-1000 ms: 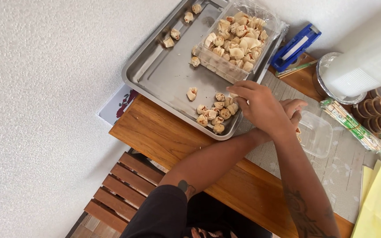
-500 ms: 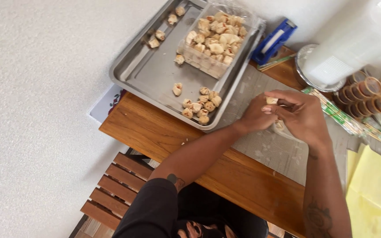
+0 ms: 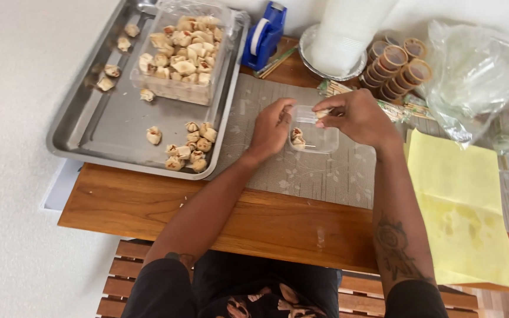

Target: The person unpacks a stack of clear plastic containers, places one on the table, and then transfers several small dumplings from a metal tray into the container. They then retrieve a small sauce cup, apply tape to its rim, and place it into the container with the dumplings.

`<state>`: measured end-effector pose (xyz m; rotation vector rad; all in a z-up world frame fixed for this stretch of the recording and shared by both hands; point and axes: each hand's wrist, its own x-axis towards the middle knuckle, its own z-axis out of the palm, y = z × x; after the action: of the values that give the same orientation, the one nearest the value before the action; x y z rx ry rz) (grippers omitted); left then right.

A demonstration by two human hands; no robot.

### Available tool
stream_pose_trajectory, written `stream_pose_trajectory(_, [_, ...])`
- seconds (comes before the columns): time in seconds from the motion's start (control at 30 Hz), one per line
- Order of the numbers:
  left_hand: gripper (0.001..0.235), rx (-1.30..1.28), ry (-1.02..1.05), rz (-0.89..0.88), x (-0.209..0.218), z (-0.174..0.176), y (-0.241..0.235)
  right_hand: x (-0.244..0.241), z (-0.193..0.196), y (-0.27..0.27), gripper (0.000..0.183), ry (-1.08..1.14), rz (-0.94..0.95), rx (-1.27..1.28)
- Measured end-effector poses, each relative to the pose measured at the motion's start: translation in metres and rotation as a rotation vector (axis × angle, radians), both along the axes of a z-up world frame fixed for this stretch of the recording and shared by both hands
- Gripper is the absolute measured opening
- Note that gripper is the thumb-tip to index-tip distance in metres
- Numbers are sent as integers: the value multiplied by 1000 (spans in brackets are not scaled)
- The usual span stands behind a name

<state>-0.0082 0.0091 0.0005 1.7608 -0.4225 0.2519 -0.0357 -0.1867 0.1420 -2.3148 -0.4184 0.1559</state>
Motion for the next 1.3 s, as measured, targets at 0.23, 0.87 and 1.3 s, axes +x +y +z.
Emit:
stream_pose_trajectory(0.23, [34, -20, 40, -23, 0, 6, -2, -2, 4, 8, 29, 13, 45, 102])
stream_pose_trajectory(0.87, [28, -19, -54, -46, 10, -12, -8, 28, -39, -18, 32, -235, -75, 295])
stream_pose_trajectory(1.3, [23, -45, -70, 8, 9, -14, -11, 0, 0, 10, 33, -62, -29, 36])
